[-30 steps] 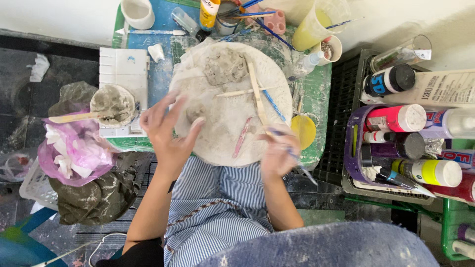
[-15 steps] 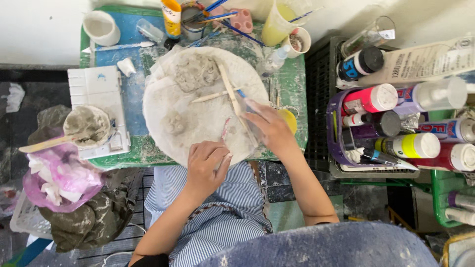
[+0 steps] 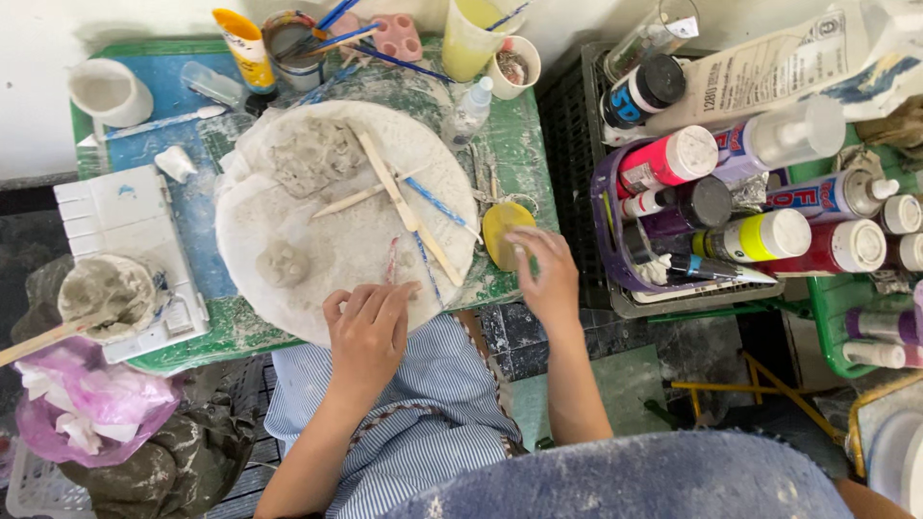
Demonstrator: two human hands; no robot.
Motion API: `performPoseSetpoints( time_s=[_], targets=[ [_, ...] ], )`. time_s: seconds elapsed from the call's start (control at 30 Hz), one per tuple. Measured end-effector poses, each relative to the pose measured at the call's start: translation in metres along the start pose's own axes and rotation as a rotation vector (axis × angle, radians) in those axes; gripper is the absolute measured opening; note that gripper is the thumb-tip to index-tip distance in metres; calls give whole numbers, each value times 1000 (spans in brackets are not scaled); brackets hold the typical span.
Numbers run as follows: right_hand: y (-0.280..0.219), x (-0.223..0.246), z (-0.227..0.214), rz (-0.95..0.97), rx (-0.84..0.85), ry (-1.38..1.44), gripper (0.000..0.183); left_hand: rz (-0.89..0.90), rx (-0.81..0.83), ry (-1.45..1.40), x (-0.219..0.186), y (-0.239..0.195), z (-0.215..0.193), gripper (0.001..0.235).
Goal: The person works by hand and with a fine brush to shape and add detail to small clay pieces on a work surface, picking up components and joining them together.
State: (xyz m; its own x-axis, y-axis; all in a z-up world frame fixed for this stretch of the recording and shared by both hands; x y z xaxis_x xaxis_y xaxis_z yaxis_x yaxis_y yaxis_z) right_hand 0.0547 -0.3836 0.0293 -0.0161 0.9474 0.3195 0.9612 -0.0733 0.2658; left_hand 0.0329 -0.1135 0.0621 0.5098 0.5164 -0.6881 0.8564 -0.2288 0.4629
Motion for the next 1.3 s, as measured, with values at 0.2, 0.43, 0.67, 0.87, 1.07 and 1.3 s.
performPoseSetpoints(
  time_s=[0.2,0.43,0.67,0.87,1.07,1.3],
  targets=[
    [1,5,16,-103,82,-157,53,85,-12,-26,-9,5,3,24],
    [-8,-24,5,156,-23,85,33,-20,-76,-80,7,3,2,21],
    [-7,-19,3,140,-238,59,34,-81,-101,-63,28,-4,-12,21],
    [-19,-2,-6,-64,-105,-55,28,-119,-144,-50,33,-3,-20,21],
    [-25,-2,-14,-173,-55,22,32,-132,-126,-28,30,1,-22,16],
    [-17,-37,-6,165,-155,278,19,-31,-79,-36,22,1,-6,13]
  ],
)
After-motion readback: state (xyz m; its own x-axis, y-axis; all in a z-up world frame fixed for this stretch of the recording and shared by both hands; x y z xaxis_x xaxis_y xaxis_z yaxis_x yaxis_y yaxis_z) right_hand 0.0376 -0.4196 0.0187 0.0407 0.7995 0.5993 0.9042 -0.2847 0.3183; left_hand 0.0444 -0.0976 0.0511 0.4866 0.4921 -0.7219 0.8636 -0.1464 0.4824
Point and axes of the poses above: each hand's wrist, its own y-axis towards the middle knuckle, its own z-axis out of the palm, x = y × z, the point moved 3 cm from there along y, towards the middle knuckle, and after that the axes turned 14 degrees about -y, right-handed, at the moved point
